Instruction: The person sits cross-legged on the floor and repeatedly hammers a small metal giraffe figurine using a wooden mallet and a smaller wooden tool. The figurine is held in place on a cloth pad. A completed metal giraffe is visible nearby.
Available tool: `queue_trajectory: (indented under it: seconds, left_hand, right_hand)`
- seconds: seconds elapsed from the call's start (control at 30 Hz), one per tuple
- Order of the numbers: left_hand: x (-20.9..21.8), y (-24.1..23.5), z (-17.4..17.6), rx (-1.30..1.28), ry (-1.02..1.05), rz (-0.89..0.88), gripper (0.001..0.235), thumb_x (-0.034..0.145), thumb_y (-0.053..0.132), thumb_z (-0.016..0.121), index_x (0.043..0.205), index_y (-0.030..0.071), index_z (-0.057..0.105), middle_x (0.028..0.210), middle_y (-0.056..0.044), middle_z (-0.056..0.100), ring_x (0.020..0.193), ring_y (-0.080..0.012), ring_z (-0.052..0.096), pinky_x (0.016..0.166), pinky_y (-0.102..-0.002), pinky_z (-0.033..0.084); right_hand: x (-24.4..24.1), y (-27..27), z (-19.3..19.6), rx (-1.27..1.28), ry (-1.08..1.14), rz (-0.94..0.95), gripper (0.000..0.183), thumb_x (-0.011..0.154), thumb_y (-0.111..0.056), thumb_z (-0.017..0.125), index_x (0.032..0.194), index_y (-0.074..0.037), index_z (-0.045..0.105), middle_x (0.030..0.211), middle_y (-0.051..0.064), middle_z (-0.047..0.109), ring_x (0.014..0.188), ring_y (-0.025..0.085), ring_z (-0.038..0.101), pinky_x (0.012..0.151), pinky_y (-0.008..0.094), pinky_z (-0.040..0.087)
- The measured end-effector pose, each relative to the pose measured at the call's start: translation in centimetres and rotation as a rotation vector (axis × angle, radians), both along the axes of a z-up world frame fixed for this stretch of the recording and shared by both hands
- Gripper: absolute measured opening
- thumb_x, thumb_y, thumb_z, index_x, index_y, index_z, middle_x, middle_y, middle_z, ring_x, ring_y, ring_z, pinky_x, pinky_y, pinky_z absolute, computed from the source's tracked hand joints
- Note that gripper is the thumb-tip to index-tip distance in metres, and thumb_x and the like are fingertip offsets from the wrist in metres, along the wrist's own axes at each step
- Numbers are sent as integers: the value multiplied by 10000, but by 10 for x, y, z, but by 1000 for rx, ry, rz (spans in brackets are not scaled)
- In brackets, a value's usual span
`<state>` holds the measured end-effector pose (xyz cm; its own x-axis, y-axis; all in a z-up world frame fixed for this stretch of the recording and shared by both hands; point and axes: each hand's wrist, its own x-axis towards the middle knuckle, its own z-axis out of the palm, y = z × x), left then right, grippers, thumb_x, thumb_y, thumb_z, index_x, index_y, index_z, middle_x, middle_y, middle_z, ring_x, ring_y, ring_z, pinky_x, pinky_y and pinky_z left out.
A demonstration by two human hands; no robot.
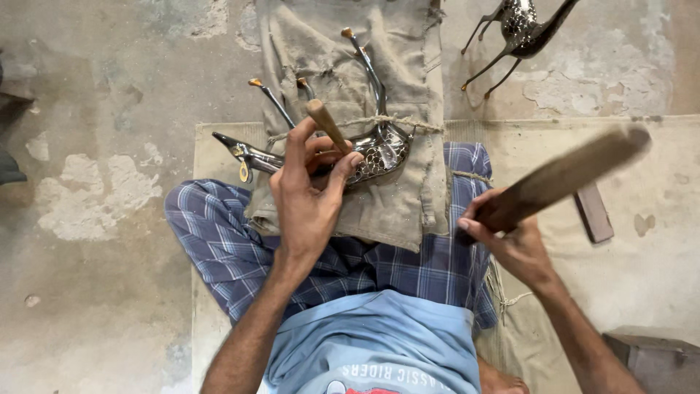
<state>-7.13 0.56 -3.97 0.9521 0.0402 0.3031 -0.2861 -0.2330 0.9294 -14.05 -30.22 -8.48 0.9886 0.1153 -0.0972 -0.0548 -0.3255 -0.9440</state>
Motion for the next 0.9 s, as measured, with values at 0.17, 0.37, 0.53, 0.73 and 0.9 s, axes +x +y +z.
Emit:
queue_trajectory:
  seconds: [0.17, 0.37, 0.53, 0.73, 0.9]
  left_hand:
    - [-1, -5, -2, -18, -41, 17, 579, 1008, 92, 761, 1488, 116, 437, 1106, -96, 763, 1003, -184, 789, 793, -304, 697]
    - [-4, -5, -2, -25, -27, 15, 569, 1014, 91, 745, 1494, 121, 442, 1117, -94, 763, 998, -179, 789, 763, -291, 693]
    - [-1, -6, -3, 15, -28, 40, 563, 1003, 95, 755, 1477, 119, 452, 1125, -99, 771, 1014, -188, 795, 754, -300, 699]
    - [0, -6, -6, 40, -30, 38, 546, 999, 115, 739, 1469, 118, 461, 1137, -111, 775, 1045, -211, 794, 822, -332, 721]
    - [-1, -6, -6, 20, -18, 10, 540, 1012, 121, 723, 1482, 117, 457, 1165, -114, 774, 1084, -217, 786, 848, -339, 717]
  right_hand:
    - [25, -16, 61, -502, -529, 83, 615, 957, -227, 762, 1485, -49, 502, 1065, 102, 720, 876, 194, 722, 758, 337, 620]
    - [63, 21, 173, -982, -850, 219, 583, 884, -125, 823, 1420, -51, 605, 1014, 173, 702, 726, 251, 704, 604, 353, 613]
    - [81, 61, 239, -1243, -945, 364, 625, 774, -3, 819, 1378, -77, 676, 1047, 136, 735, 796, 261, 730, 714, 381, 630]
    - [93, 76, 255, -1334, -1038, 451, 656, 762, 61, 805, 1384, -106, 683, 1052, 127, 735, 840, 249, 721, 761, 380, 618]
    - [94, 69, 249, -1370, -979, 460, 723, 726, 48, 807, 1414, -131, 677, 1066, 125, 738, 839, 250, 716, 756, 377, 615]
